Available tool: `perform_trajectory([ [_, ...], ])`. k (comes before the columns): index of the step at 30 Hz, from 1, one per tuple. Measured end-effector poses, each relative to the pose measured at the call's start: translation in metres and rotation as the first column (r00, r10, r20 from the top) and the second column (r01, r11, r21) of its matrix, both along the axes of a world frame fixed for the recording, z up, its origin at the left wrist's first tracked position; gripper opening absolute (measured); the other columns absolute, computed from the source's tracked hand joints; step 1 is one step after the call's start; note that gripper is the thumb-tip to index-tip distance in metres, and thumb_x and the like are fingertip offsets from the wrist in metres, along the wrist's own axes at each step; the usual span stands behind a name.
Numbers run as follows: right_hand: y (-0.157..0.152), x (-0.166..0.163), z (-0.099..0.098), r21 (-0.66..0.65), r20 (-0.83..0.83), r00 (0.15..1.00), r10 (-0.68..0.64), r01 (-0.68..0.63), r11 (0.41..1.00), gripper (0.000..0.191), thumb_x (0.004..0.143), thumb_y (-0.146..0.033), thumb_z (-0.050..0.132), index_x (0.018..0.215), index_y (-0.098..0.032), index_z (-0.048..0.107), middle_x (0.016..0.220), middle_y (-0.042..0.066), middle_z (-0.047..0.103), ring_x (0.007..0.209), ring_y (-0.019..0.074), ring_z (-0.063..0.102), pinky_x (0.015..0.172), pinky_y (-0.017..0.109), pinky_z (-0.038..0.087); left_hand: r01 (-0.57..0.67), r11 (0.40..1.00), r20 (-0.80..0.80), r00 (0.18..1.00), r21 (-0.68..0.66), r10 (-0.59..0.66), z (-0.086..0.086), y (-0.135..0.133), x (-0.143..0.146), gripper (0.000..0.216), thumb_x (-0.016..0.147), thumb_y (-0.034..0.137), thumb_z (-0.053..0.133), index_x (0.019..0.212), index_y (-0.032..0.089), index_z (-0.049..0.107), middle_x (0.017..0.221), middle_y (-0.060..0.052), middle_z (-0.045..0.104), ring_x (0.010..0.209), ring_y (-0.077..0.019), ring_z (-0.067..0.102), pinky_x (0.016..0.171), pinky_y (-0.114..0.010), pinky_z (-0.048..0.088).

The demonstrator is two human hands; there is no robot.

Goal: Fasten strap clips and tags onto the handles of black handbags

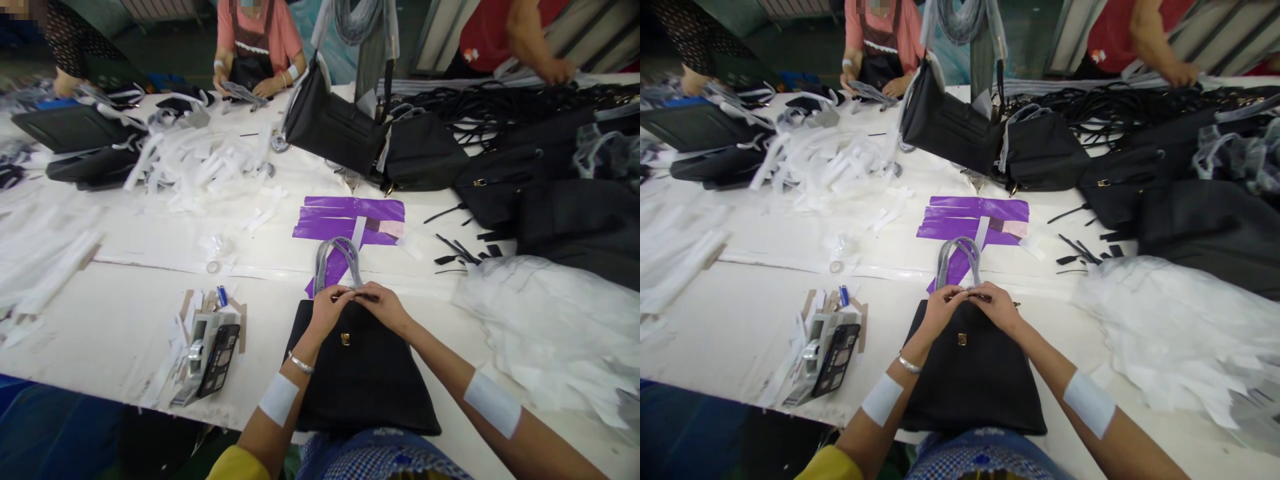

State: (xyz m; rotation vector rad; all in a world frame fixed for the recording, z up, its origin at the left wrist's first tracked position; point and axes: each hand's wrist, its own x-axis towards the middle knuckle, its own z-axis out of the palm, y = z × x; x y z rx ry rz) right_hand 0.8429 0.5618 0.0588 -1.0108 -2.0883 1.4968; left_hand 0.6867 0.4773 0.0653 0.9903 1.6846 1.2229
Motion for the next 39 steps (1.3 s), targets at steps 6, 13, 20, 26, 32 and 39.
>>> perform_trajectory([
  [6,-0.002,0.008,-0.011,-0.177,0.06,0.984,-0.17,0.178,0.968,0.038,0.079,-0.051,0.062,0.097,-0.018,0.07,0.072,0.003,0.067,0.065,0.017,0.063,0.067,0.032,0.054,0.026,1.0,0.012,1.0,0.004,-0.026,-0.01,0.005,0.009,0.022,0.077,0.036,0.068,0.09,0.018,0.069,0.087,-0.005,0.07,0.082,-0.0179,0.065,0.072,-0.028,0.051],
  [13,-0.003,0.007,-0.007,0.053,0.081,0.977,-0.197,0.193,0.98,0.027,0.082,-0.041,0.059,0.094,-0.021,0.071,0.089,0.005,0.072,0.083,0.0203,0.067,0.083,0.036,0.052,0.176,0.984,-0.12,0.978,0.02,-0.173,-0.018,0.008,0.008,0.012,0.085,0.028,0.057,0.089,0.019,0.064,0.09,-0.004,0.065,0.085,-0.0169,0.06,0.077,-0.028,0.048],
  [20,-0.001,-0.002,-0.015,-0.005,0.09,0.962,-0.259,0.26,0.966,0.027,0.079,-0.041,0.061,0.093,-0.02,0.071,0.091,0.005,0.072,0.089,0.022,0.066,0.087,0.039,0.051,0.163,0.986,0.166,0.974,-0.043,-0.154,-0.02,0.005,0.008,0.022,0.088,0.039,0.052,0.094,0.018,0.057,0.064,0.004,0.055,0.055,-0.0089,0.05,0.058,-0.021,0.042],
  [26,-0.002,0.002,-0.01,-0.162,0.087,0.967,-0.24,0.251,0.954,0.029,0.077,-0.042,0.064,0.094,-0.02,0.071,0.093,0.005,0.073,0.087,0.022,0.067,0.084,0.038,0.053,0.191,0.982,0.352,0.918,0.01,-0.182,-0.019,0.008,0.011,0.029,0.079,0.041,0.065,0.091,0.015,0.059,0.068,0.002,0.059,0.059,-0.0094,0.055,0.058,-0.022,0.046],
  [32,-0.001,0.013,-0.001,-0.334,-0.032,0.968,-0.25,0.226,0.915,0.039,0.077,-0.044,0.066,0.109,-0.021,0.064,0.104,0.006,0.071,0.092,0.0216,0.067,0.087,0.038,0.053,0.05,0.997,0.414,0.91,-0.065,-0.018,-0.019,0.011,0.007,0.032,0.078,0.044,0.066,0.085,0.013,0.067,0.075,-0.005,0.068,0.07,-0.015,0.064,0.058,-0.023,0.046],
  [39,-0.006,0.027,0.001,-0.053,0.139,0.98,-0.142,0.15,0.987,0.038,0.087,-0.049,0.053,0.111,-0.024,0.069,0.092,0.004,0.073,0.078,0.0218,0.067,0.076,0.035,0.053,-0.002,1.0,0.427,0.904,-0.027,0.013,-0.011,0.007,0.011,0.035,0.08,0.042,0.066,0.099,0.014,0.073,0.098,-0.008,0.073,0.093,-0.021,0.064,0.086,-0.034,0.049],
])
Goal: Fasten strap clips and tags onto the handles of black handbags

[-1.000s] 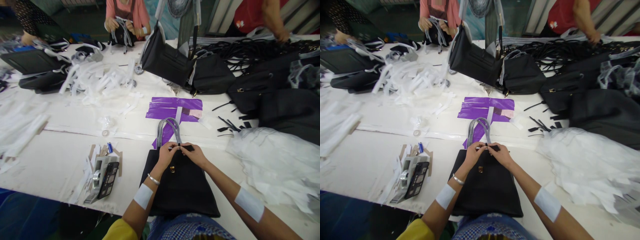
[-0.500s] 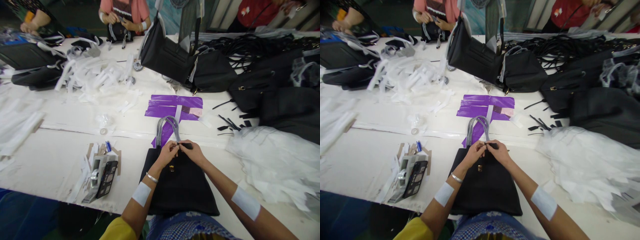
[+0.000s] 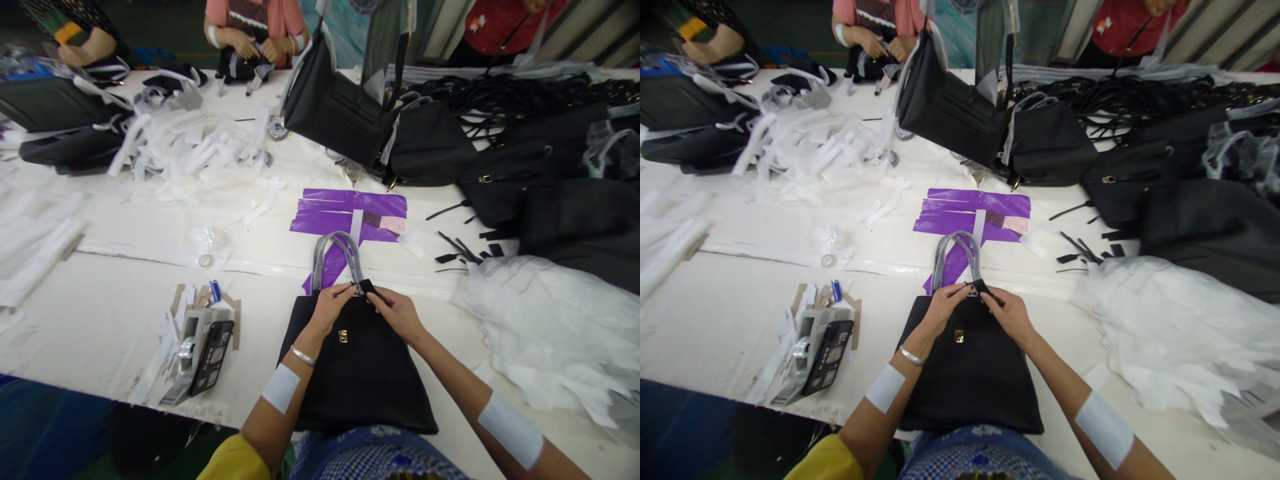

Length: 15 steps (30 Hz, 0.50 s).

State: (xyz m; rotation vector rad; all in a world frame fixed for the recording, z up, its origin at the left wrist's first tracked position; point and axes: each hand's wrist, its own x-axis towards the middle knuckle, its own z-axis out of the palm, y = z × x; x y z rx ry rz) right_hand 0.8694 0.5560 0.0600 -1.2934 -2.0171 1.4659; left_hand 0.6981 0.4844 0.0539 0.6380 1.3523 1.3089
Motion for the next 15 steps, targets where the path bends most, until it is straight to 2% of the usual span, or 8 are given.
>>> perform_trajectory([
  [2,-0.001,0.0,0.0,0.152,0.08,0.996,0.047,-0.059,0.987,0.036,0.089,-0.044,0.051,0.115,-0.027,0.068,0.102,0.003,0.072,0.087,0.0231,0.067,0.081,0.035,0.052,-0.008,1.0,0.06,0.998,0.018,0.007,0.0,-0.001,0.002,0.035,0.08,0.04,0.066,0.102,0.013,0.073,0.102,-0.009,0.073,0.098,-0.0222,0.064,0.094,-0.039,0.047],
  [4,-0.001,0.0,0.0,0.262,0.18,0.98,0.086,-0.132,0.956,0.034,0.09,-0.041,0.05,0.115,-0.028,0.068,0.1,0.003,0.073,0.088,0.0226,0.067,0.079,0.033,0.051,-0.037,0.999,0.131,0.991,0.005,0.036,-0.002,-0.001,0.002,0.036,0.079,0.039,0.068,0.104,0.013,0.072,0.105,-0.01,0.072,0.1,-0.0228,0.064,0.098,-0.042,0.046],
  [8,-0.002,0.002,-0.001,0.344,0.282,0.954,0.101,-0.199,0.918,0.033,0.091,-0.039,0.048,0.115,-0.028,0.068,0.092,0.002,0.073,0.081,0.0203,0.067,0.071,0.03,0.051,-0.027,0.999,0.186,0.982,0.018,0.024,-0.009,-0.002,0.001,0.038,0.081,0.037,0.067,0.111,0.013,0.07,0.114,-0.011,0.07,0.107,-0.0242,0.063,0.102,-0.044,0.045],
  [11,-0.002,0.001,-0.002,0.356,0.253,0.961,0.113,-0.201,0.913,0.031,0.093,-0.04,0.047,0.113,-0.029,0.068,0.096,0.002,0.072,0.086,0.0203,0.067,0.075,0.031,0.051,0.014,0.999,0.049,0.999,0.04,-0.016,-0.014,-0.001,-0.002,0.034,0.082,0.036,0.065,0.108,0.016,0.072,0.115,-0.01,0.069,0.108,-0.0247,0.063,0.102,-0.043,0.046],
  [15,0.0,-0.004,-0.002,0.324,0.112,0.985,0.132,-0.162,0.932,0.03,0.094,-0.038,0.047,0.113,-0.029,0.068,0.103,0.003,0.07,0.095,0.0206,0.065,0.084,0.032,0.049,0.063,0.997,-0.142,0.988,0.033,-0.058,-0.016,0.002,-0.004,0.028,0.083,0.035,0.064,0.103,0.018,0.074,0.107,-0.008,0.072,0.097,-0.0242,0.067,0.096,-0.043,0.05],
])
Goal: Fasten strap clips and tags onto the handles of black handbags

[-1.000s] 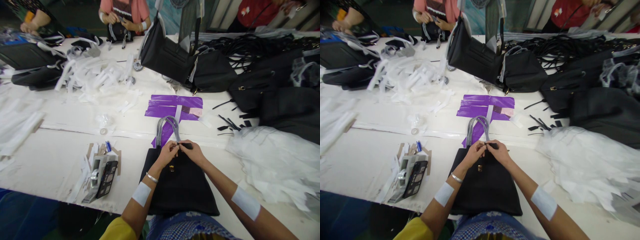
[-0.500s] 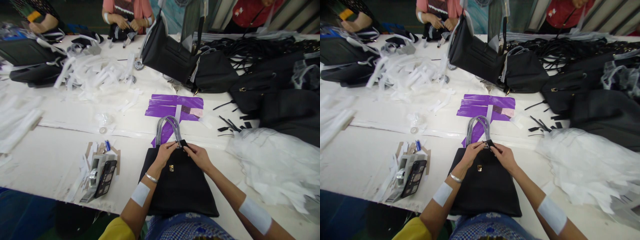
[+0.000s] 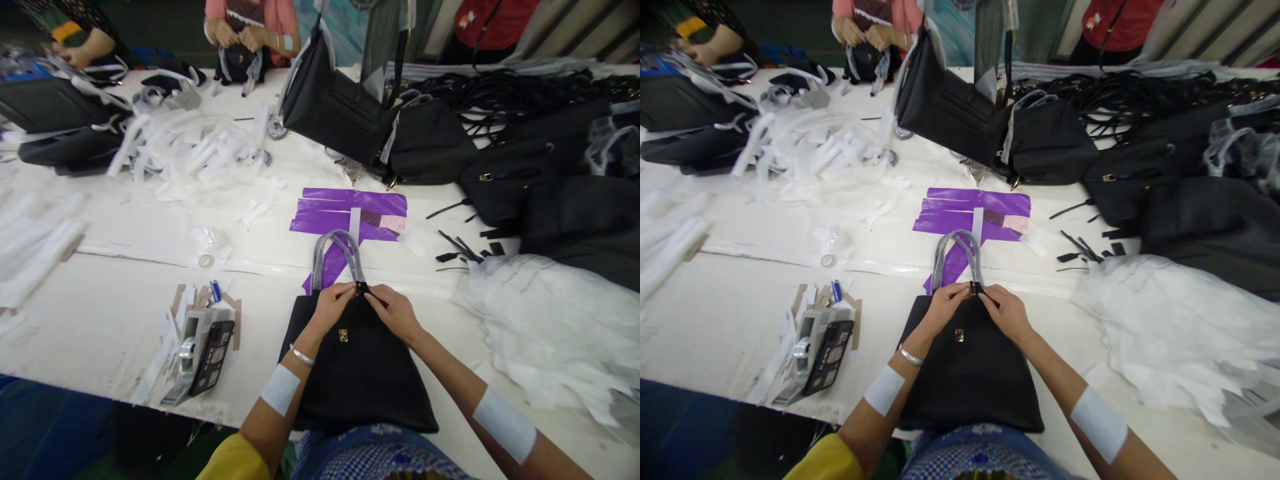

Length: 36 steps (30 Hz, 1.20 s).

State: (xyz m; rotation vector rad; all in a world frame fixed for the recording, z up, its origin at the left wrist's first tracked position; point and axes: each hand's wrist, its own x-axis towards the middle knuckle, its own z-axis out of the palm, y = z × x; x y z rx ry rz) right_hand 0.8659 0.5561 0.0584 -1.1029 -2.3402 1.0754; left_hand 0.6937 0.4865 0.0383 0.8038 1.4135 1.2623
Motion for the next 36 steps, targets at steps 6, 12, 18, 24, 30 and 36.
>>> perform_trajectory([
  [6,0.004,0.0,0.001,-0.227,-0.1,0.995,-0.027,0.004,0.974,0.031,0.093,-0.039,0.048,0.115,-0.029,0.068,0.098,0.002,0.068,0.091,0.0197,0.063,0.081,0.031,0.049,-0.013,1.0,-0.016,1.0,0.008,0.014,0.004,0.002,0.001,0.03,0.083,0.035,0.063,0.104,0.016,0.073,0.102,-0.008,0.074,0.093,-0.0235,0.069,0.093,-0.04,0.051],
  [12,0.009,0.005,-0.004,-0.355,-0.112,0.993,0.022,-0.061,0.933,0.032,0.091,-0.041,0.05,0.114,-0.028,0.068,0.097,0.002,0.068,0.091,0.0195,0.063,0.081,0.03,0.048,-0.044,0.998,0.147,0.988,-0.05,0.051,-0.001,-0.001,0.003,0.029,0.079,0.034,0.068,0.099,0.014,0.073,0.094,-0.009,0.073,0.08,-0.0195,0.069,0.085,-0.038,0.055],
  [18,0.015,0.0,-0.01,-0.227,0.023,0.996,0.088,-0.081,0.971,0.029,0.093,-0.038,0.047,0.106,-0.027,0.07,0.096,0.002,0.069,0.092,0.02,0.063,0.084,0.033,0.047,-0.028,0.999,0.155,0.987,-0.046,0.035,-0.008,0.001,0.004,0.026,0.073,0.03,0.073,0.093,0.013,0.07,0.085,-0.005,0.069,0.075,-0.0153,0.066,0.068,-0.029,0.059],
  [24,0.018,-0.005,-0.008,-0.051,0.196,0.964,0.177,-0.17,0.984,0.029,0.094,-0.033,0.042,0.094,-0.024,0.069,0.084,0.003,0.066,0.081,0.0197,0.062,0.074,0.032,0.047,0.018,1.0,-0.034,0.999,-0.02,-0.018,-0.008,0.002,0.006,0.025,0.078,0.029,0.067,0.098,0.014,0.069,0.082,-0.005,0.068,0.07,-0.0149,0.064,0.058,-0.025,0.057],
  [30,0.007,-0.012,0.005,0.07,0.14,0.99,-0.002,-0.008,0.998,0.029,0.09,-0.04,0.053,0.112,-0.023,0.06,0.103,0.007,0.064,0.075,0.0176,0.061,0.072,0.032,0.049,-0.02,1.0,-0.41,0.912,0.006,0.021,-0.004,0.0,0.01,0.016,0.076,0.021,0.066,0.091,0.017,0.07,0.081,-0.003,0.07,0.07,-0.014,0.064,0.07,-0.027,0.053],
  [36,0.002,-0.02,0.009,0.168,0.198,0.98,0.026,-0.06,0.984,0.021,0.092,-0.038,0.049,0.099,-0.022,0.061,0.091,0.006,0.064,0.08,0.0207,0.062,0.071,0.032,0.049,-0.017,1.0,-0.602,0.798,0.003,0.015,0.003,-0.001,0.021,0.014,0.076,0.017,0.063,0.088,0.021,0.069,0.081,-0.001,0.068,0.073,-0.0144,0.062,0.072,-0.026,0.049],
])
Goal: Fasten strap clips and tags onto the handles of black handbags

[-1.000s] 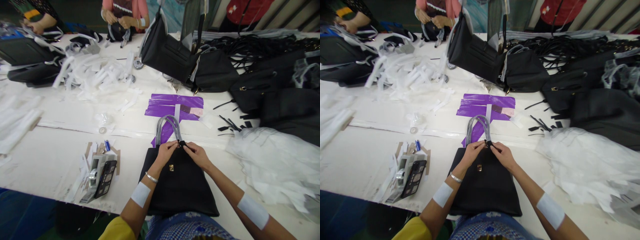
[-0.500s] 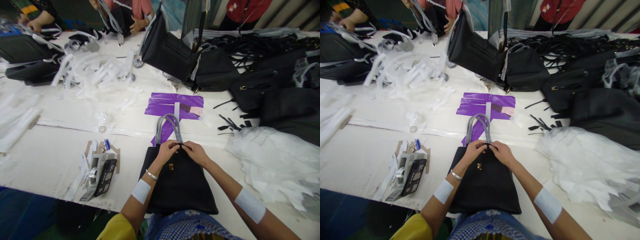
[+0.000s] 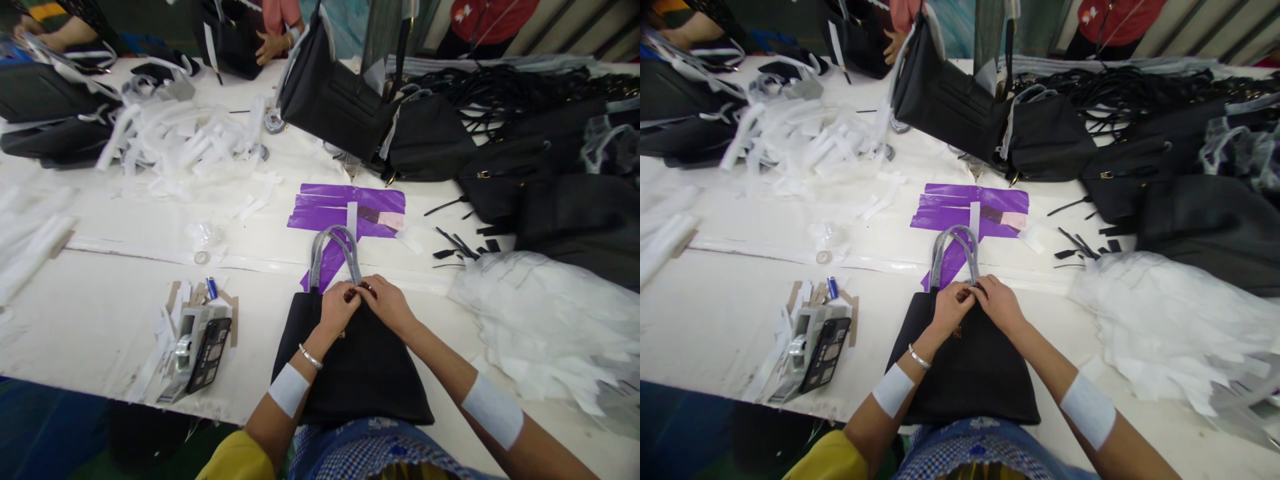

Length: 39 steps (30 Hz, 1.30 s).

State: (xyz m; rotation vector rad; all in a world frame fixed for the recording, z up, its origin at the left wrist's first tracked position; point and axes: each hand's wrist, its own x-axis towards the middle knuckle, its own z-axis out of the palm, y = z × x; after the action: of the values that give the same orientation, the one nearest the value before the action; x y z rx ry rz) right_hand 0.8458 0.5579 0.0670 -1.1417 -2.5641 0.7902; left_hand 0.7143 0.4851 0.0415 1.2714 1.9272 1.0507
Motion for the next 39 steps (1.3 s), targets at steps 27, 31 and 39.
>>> perform_trajectory([
  [27,-0.022,0.0,-0.015,-0.747,-0.335,0.687,-0.645,0.224,0.627,0.042,0.075,-0.048,0.07,0.103,-0.022,0.052,0.083,0.003,0.071,0.075,0.0195,0.069,0.074,0.035,0.057,-0.173,0.968,0.691,0.678,-0.18,0.249,0.011,0.001,-0.006,0.03,0.072,0.038,0.073,0.089,0.014,0.071,0.066,-0.001,0.065,0.053,-0.0079,0.053,0.049,-0.019,0.037],
  [31,-0.027,-0.006,-0.017,-0.794,-0.313,0.645,-0.697,0.224,0.565,0.039,0.07,-0.046,0.075,0.093,-0.019,0.058,0.085,0.005,0.069,0.079,0.0184,0.067,0.075,0.033,0.056,-0.155,0.972,0.656,0.717,-0.177,0.234,0.016,-0.001,-0.004,0.027,0.072,0.037,0.072,0.087,0.015,0.071,0.065,0.0,0.064,0.054,-0.0083,0.052,0.051,-0.021,0.038],
  [39,-0.017,0.001,-0.016,-0.854,-0.264,0.694,-0.67,0.155,0.497,0.032,0.07,-0.043,0.072,0.088,-0.018,0.064,0.078,0.004,0.069,0.07,0.0159,0.065,0.069,0.031,0.053,-0.119,0.973,0.757,0.612,-0.197,0.228,0.014,-0.003,-0.006,0.033,0.071,0.039,0.074,0.091,0.014,0.07,0.063,0.002,0.06,0.052,-0.0057,0.048,0.049,-0.018,0.035],
])
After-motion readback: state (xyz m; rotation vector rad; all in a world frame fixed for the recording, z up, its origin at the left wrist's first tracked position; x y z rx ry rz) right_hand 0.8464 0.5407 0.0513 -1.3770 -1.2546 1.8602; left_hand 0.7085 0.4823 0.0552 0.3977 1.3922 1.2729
